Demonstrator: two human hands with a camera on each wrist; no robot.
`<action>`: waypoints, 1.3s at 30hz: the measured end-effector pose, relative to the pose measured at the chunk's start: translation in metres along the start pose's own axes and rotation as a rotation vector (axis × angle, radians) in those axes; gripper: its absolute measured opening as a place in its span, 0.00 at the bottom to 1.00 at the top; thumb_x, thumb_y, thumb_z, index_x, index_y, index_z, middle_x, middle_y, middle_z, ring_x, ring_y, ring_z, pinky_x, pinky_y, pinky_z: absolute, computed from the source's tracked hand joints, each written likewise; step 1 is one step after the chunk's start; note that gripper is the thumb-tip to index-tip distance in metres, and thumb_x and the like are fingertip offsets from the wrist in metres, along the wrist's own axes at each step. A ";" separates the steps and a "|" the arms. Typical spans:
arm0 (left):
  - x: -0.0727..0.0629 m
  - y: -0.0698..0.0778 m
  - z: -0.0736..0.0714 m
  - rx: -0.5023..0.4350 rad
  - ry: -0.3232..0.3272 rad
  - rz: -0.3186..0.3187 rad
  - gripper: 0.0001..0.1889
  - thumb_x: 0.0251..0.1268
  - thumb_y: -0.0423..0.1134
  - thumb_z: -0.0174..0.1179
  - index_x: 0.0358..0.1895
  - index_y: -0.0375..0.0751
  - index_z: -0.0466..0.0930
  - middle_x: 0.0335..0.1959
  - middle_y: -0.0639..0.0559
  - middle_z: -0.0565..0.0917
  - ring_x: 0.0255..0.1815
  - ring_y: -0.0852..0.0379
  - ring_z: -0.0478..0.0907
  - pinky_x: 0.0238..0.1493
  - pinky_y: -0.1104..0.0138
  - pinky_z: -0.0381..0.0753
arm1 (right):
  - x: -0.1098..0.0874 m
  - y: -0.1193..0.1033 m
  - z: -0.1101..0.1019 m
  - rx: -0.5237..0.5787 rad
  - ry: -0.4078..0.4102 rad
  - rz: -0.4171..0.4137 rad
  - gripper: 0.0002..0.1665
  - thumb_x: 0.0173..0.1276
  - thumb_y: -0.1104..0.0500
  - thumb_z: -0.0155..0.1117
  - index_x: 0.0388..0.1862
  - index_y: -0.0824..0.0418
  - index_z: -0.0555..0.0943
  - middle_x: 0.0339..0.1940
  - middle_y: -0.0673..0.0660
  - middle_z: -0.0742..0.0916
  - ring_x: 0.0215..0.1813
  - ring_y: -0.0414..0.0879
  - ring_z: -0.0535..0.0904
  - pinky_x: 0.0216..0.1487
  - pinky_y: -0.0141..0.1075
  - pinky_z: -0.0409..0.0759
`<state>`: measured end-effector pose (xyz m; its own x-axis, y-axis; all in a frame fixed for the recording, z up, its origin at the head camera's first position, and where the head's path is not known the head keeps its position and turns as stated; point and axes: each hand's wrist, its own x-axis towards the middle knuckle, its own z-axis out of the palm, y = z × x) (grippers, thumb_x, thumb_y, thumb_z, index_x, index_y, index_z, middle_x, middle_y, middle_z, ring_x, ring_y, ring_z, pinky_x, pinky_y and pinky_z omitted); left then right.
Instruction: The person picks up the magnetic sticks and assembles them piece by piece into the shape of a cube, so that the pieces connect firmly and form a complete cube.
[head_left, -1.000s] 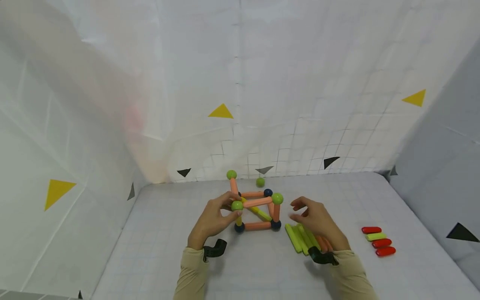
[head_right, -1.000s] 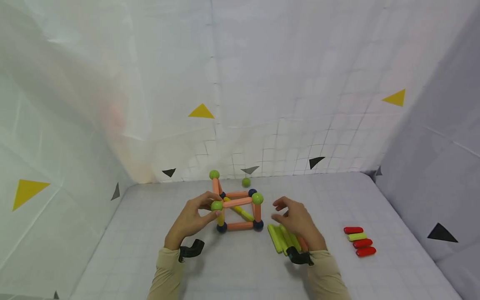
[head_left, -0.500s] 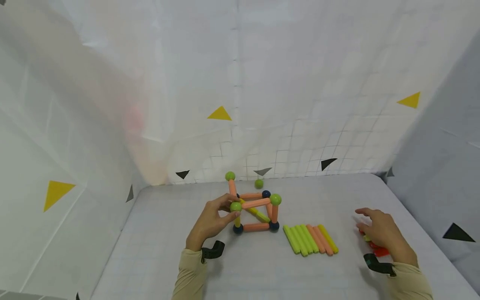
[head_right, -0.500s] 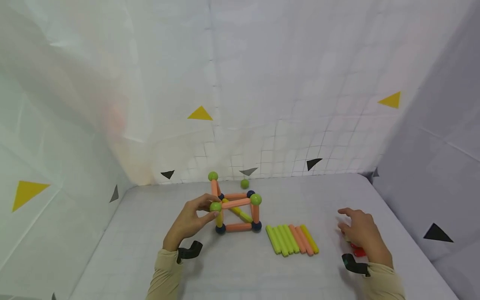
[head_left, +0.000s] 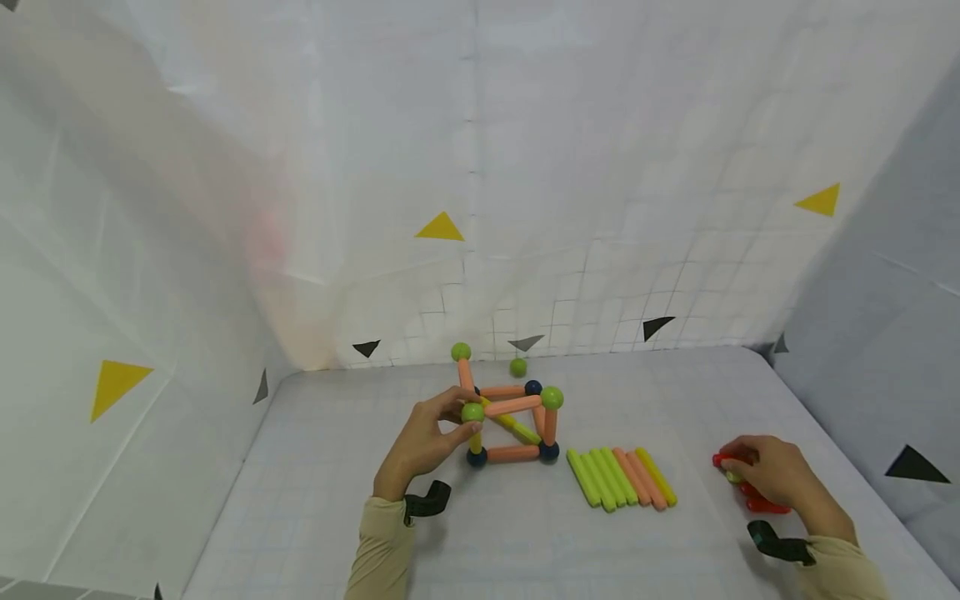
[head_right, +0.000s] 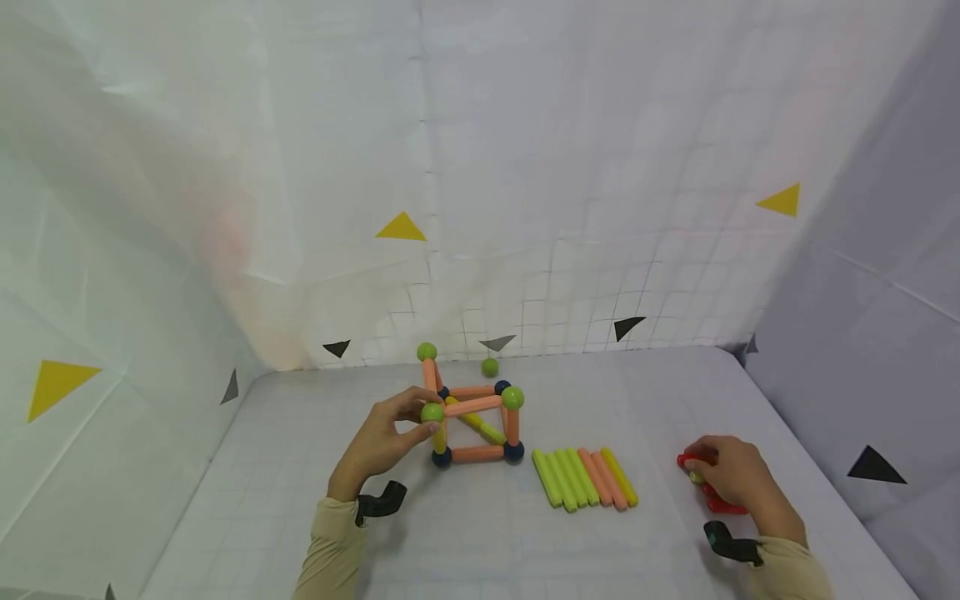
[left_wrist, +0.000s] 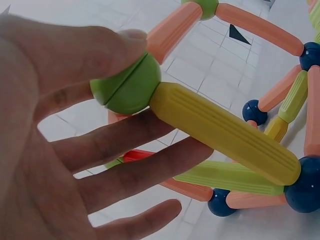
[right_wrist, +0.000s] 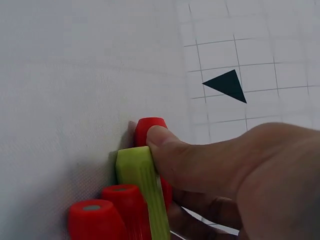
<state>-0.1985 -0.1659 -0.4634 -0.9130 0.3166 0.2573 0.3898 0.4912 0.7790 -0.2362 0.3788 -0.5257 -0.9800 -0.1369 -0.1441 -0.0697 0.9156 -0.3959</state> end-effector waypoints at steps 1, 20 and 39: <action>0.000 0.000 0.000 0.002 -0.001 -0.005 0.17 0.74 0.42 0.69 0.62 0.52 0.82 0.49 0.55 0.91 0.49 0.52 0.89 0.56 0.51 0.85 | 0.000 0.001 0.000 0.007 -0.002 -0.007 0.24 0.71 0.50 0.74 0.52 0.69 0.86 0.47 0.70 0.89 0.46 0.62 0.83 0.51 0.65 0.80; -0.001 -0.001 -0.001 -0.004 0.004 0.022 0.19 0.73 0.41 0.70 0.63 0.45 0.82 0.48 0.54 0.91 0.49 0.51 0.89 0.56 0.46 0.86 | -0.004 -0.119 0.037 0.238 0.400 -0.313 0.12 0.76 0.56 0.71 0.54 0.55 0.84 0.42 0.55 0.92 0.36 0.40 0.82 0.32 0.31 0.78; -0.001 0.001 0.001 0.029 0.005 -0.004 0.18 0.72 0.42 0.71 0.61 0.56 0.82 0.49 0.56 0.91 0.49 0.52 0.89 0.53 0.53 0.87 | -0.021 -0.242 0.087 0.571 0.198 -0.448 0.11 0.73 0.57 0.74 0.52 0.53 0.89 0.41 0.48 0.92 0.32 0.35 0.82 0.32 0.32 0.84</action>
<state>-0.1973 -0.1654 -0.4636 -0.9149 0.3109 0.2573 0.3899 0.5160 0.7627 -0.1829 0.1268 -0.5057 -0.8994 -0.3304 0.2861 -0.4154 0.4426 -0.7947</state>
